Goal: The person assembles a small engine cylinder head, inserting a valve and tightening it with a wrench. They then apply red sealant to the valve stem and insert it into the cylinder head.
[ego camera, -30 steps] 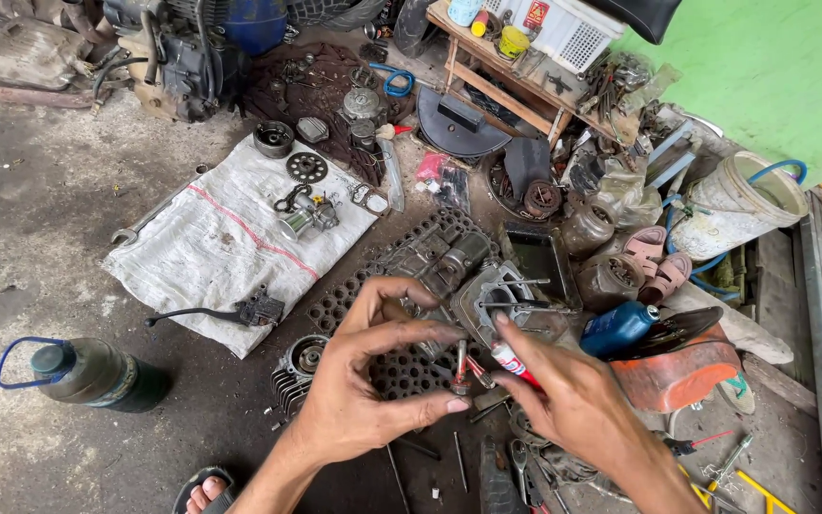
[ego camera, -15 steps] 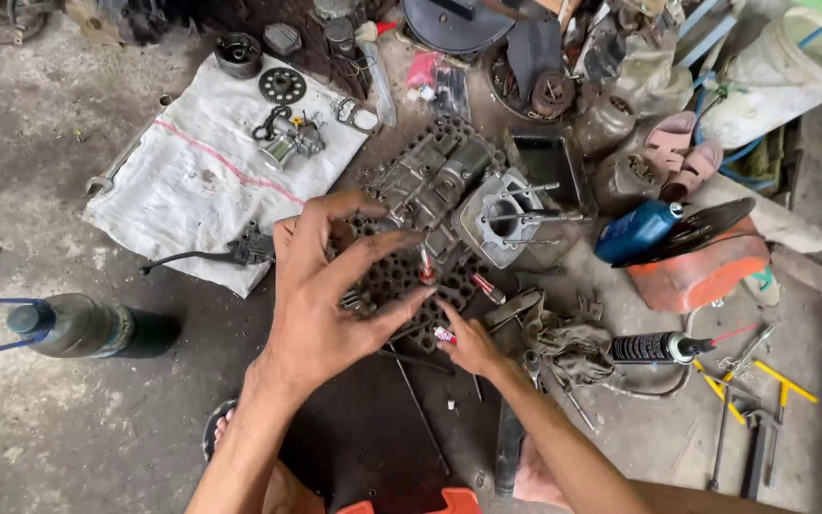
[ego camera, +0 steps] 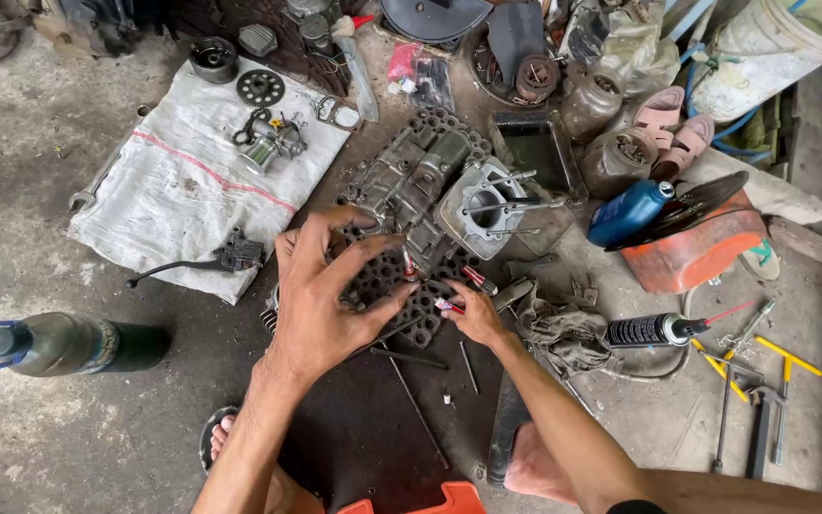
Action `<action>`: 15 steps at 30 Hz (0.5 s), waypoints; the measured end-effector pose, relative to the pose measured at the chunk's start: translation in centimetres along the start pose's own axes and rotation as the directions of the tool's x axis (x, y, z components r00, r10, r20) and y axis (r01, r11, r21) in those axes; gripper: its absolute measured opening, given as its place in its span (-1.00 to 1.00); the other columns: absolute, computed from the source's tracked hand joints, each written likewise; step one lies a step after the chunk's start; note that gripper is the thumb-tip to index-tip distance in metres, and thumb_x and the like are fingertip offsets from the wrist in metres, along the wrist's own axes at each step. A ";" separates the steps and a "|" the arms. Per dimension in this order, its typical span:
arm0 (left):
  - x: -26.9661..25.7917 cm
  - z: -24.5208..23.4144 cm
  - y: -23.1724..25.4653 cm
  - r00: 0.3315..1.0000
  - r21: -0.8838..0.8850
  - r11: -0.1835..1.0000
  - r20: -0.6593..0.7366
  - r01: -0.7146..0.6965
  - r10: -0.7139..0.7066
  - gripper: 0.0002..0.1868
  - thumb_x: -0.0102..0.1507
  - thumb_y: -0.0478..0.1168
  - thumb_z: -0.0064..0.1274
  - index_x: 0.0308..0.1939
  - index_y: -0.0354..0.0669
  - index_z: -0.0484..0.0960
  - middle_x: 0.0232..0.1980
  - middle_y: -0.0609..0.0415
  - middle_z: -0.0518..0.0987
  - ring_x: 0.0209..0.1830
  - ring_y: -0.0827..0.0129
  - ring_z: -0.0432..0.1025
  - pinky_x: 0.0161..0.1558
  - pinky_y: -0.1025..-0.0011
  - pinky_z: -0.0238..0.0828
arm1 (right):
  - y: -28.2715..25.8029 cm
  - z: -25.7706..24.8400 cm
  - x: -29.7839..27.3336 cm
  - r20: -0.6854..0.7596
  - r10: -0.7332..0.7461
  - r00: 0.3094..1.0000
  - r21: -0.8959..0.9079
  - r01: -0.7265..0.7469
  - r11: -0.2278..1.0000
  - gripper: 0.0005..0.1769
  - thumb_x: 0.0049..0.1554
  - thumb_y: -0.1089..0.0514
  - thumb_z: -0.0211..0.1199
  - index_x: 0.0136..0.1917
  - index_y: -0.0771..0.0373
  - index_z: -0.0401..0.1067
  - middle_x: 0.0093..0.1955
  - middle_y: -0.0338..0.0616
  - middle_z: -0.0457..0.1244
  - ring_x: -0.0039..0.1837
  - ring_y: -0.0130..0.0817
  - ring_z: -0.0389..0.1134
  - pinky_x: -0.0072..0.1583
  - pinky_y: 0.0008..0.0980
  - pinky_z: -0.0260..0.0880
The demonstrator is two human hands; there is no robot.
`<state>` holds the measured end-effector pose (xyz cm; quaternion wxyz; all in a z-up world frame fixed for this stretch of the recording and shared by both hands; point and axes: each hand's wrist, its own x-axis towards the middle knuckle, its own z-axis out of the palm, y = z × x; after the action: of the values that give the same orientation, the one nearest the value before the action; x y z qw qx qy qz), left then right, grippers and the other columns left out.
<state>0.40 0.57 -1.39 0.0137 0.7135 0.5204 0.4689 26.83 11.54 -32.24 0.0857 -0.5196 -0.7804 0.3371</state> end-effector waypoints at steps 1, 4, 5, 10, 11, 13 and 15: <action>-0.1 0.2 -0.1 1.000 -0.001 1.000 0.011 0.001 -0.001 -0.63 0.14 -0.01 0.22 -0.05 -0.02 0.57 0.06 0.03 0.39 0.07 0.25 0.33 -0.06 0.26 -0.01 | -0.3 -0.2 0.0 -0.010 0.008 1.000 0.023 -0.008 1.000 -0.25 -0.08 0.13 0.38 0.36 0.02 0.21 -0.06 -0.17 0.41 0.04 -0.20 0.43 0.22 -0.30 0.27; -0.6 1.2 -0.6 0.999 -0.002 1.000 0.033 0.002 -0.002 -0.63 0.10 -0.08 0.27 -0.07 -0.03 0.58 0.04 0.04 0.40 0.07 0.24 0.34 -0.10 0.25 -0.04 | -1.1 -0.7 -0.8 0.073 -0.010 0.997 0.011 0.009 1.000 -0.34 -0.01 0.14 0.27 0.34 0.03 0.15 -0.01 -0.05 0.38 0.06 -0.04 0.39 0.12 -0.17 0.29; -0.7 1.5 -0.4 0.999 -0.007 1.000 0.043 0.011 -0.011 -0.63 0.10 -0.08 0.27 -0.07 -0.03 0.58 0.04 0.04 0.40 0.07 0.24 0.34 -0.10 0.25 -0.04 | -2.2 -1.4 -1.6 0.082 0.001 0.997 0.015 -0.002 1.000 -0.34 -0.01 0.14 0.27 0.34 0.03 0.15 -0.01 -0.05 0.38 0.06 -0.04 0.39 0.12 -0.17 0.29; -3.9 6.2 -1.9 0.974 -0.287 0.933 0.128 0.218 -0.189 -0.56 -0.03 -0.21 0.34 -0.09 -0.01 0.56 -0.02 0.07 0.38 -0.23 0.21 0.38 -0.08 0.26 0.14 | -2.9 -3.4 -3.9 0.594 -0.072 0.801 -0.082 0.150 0.985 -0.66 -0.12 0.16 0.37 -0.05 0.16 0.42 -0.14 0.02 0.39 0.00 -0.06 0.42 0.08 -0.13 0.40; -5.3 7.7 -2.5 0.970 -0.291 0.928 0.132 0.233 -0.202 -0.56 -0.03 -0.21 0.34 -0.09 -0.01 0.56 -0.02 0.07 0.38 -0.23 0.21 0.38 -0.08 0.26 0.14 | -2.9 -3.3 -4.6 0.604 -0.065 0.794 -0.083 0.144 0.986 -0.66 -0.12 0.16 0.37 -0.05 0.16 0.42 -0.14 0.02 0.39 0.00 -0.06 0.42 0.08 -0.13 0.40; -7.6 10.8 -3.8 0.930 -0.406 0.838 0.207 0.364 -0.304 -0.53 -0.08 -0.17 0.34 -0.11 0.01 0.56 -0.07 0.03 0.41 -0.25 0.09 0.41 -0.15 0.16 0.16 | -3.0 -3.5 -5.5 0.627 -0.114 0.771 -0.189 0.292 0.938 -0.77 -0.12 0.19 0.34 -0.13 0.13 0.47 -0.19 -0.05 0.39 -0.02 -0.04 0.41 0.04 -0.11 0.38; -11.0 13.4 -4.1 0.842 -0.499 0.679 0.322 0.539 -0.432 -0.54 -0.05 -0.23 0.34 -0.09 -0.09 0.54 -0.11 -0.04 0.44 -0.25 0.10 0.46 -0.19 0.20 0.32 | -1.0 -1.7 -6.0 0.620 -0.134 0.773 -0.225 0.340 0.913 -0.77 -0.11 0.16 0.35 -0.12 0.09 0.46 -0.17 -0.07 0.39 0.00 -0.04 0.41 0.05 -0.08 0.35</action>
<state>6.36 0.45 -18.21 0.3975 0.5500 0.5226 0.5161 29.53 6.83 -29.07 -0.2063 -0.2908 -0.8720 0.3353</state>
